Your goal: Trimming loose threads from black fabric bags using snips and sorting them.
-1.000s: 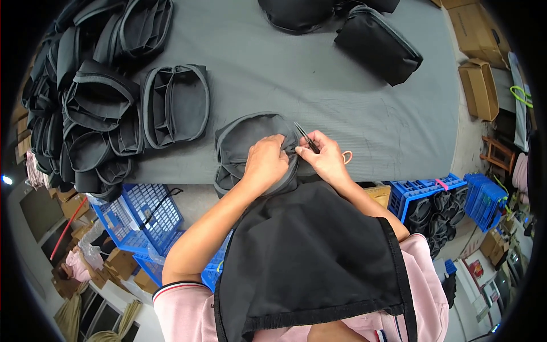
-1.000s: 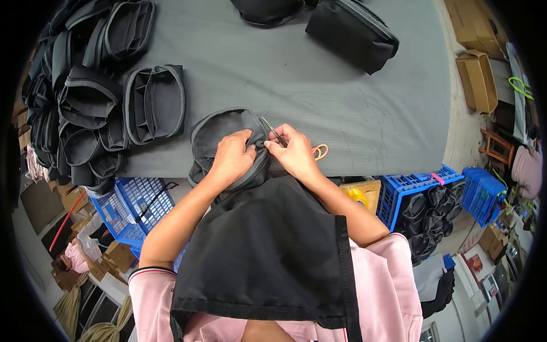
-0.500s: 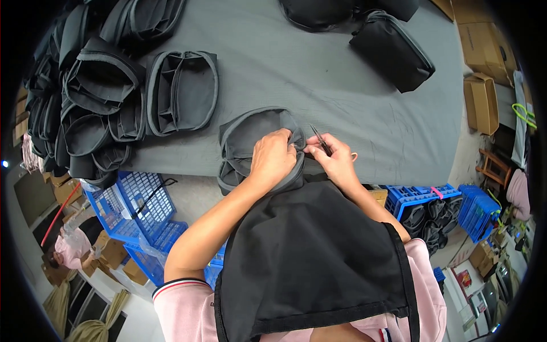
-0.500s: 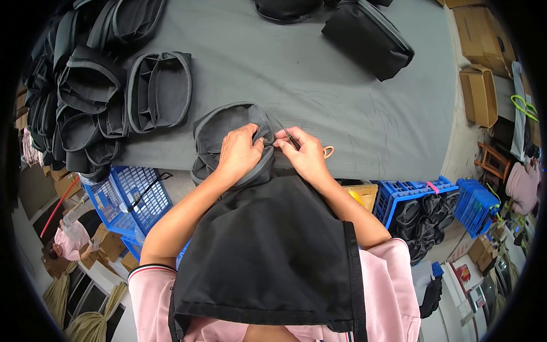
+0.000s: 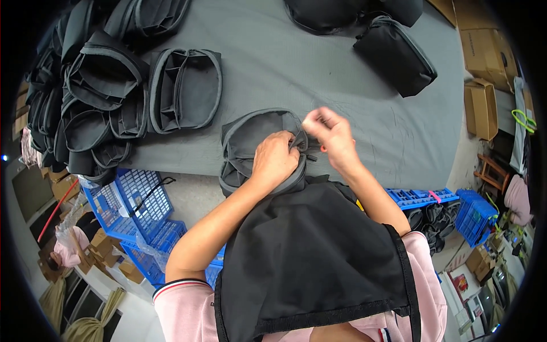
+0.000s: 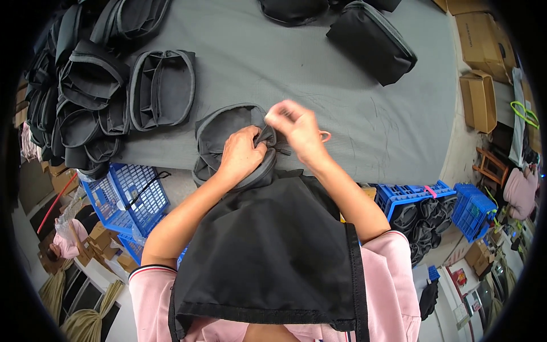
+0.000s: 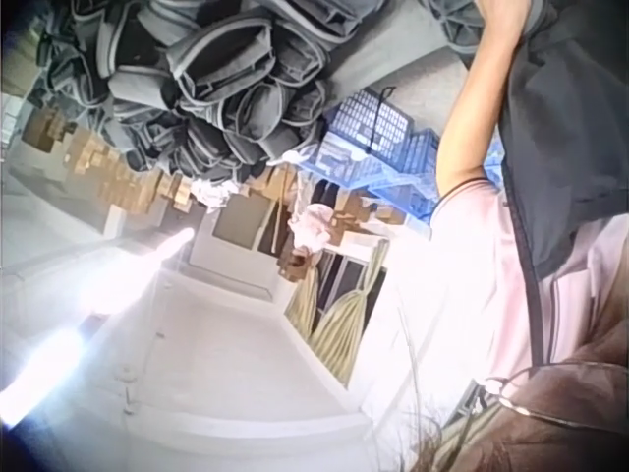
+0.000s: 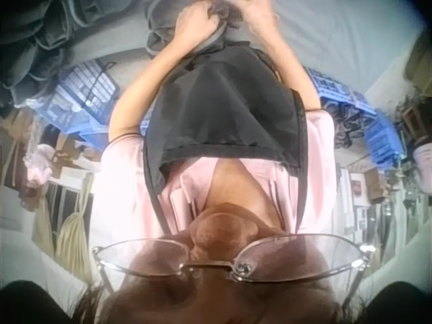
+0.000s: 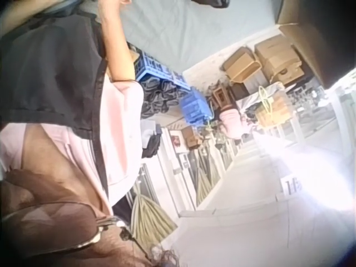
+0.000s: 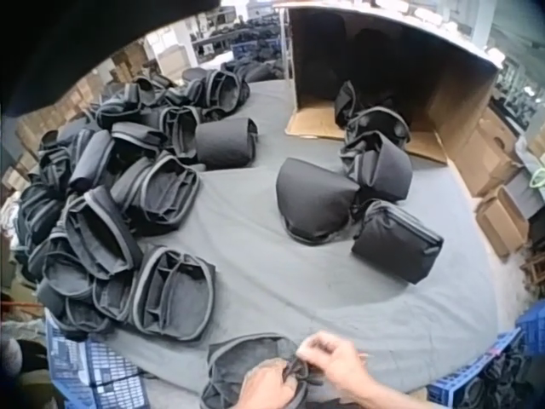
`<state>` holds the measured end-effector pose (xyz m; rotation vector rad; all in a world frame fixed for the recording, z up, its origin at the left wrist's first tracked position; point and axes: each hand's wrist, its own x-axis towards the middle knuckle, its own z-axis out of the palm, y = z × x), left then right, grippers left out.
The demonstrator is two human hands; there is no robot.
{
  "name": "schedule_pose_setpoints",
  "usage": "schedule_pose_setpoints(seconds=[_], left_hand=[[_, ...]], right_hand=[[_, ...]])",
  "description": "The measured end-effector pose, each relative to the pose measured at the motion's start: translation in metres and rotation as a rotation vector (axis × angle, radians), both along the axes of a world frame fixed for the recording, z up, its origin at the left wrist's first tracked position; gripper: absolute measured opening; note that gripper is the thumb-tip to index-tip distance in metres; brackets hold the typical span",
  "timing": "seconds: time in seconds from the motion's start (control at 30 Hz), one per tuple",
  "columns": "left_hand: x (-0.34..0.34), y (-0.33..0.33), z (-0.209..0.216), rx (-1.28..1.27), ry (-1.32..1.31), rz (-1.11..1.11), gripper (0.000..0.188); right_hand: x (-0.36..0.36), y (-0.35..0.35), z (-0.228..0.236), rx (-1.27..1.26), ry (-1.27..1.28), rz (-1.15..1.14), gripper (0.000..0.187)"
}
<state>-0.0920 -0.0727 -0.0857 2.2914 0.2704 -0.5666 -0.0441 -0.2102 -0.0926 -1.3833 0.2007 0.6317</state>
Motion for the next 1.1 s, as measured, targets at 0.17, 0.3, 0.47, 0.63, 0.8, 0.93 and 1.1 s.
schedule_pose_setpoints(seconds=[0.17, 0.3, 0.47, 0.63, 0.8, 0.93, 1.1], left_hand=[[0.006, -0.001, 0.011, 0.027, 0.081, -0.003, 0.030], [0.006, 0.003, 0.011, 0.009, -0.008, -0.032, 0.029], [0.004, 0.013, 0.025, -0.176, 0.018, -0.024, 0.022], [0.004, 0.007, 0.023, -0.257, 0.119, 0.026, 0.021], [-0.012, -0.012, 0.002, 0.019, -0.236, 0.000, 0.017], [-0.013, -0.020, 0.004, 0.049, -0.245, -0.041, 0.017], [-0.016, -0.025, 0.002, 0.029, -0.310, -0.020, 0.017]], right_hand=[[0.003, -0.025, -0.006, -0.109, 0.009, -0.229, 0.019], [-0.021, -0.028, -0.007, -0.093, -0.025, 0.009, 0.024], [-0.017, -0.016, 0.009, -0.045, -0.126, -0.041, 0.024], [0.006, -0.013, 0.003, -0.095, -0.047, 0.175, 0.022], [0.003, -0.016, 0.000, -0.077, 0.009, 0.200, 0.022], [-0.003, -0.023, -0.007, -0.017, 0.058, 0.144, 0.021], [0.005, -0.016, -0.001, -0.068, 0.014, 0.177, 0.022]])
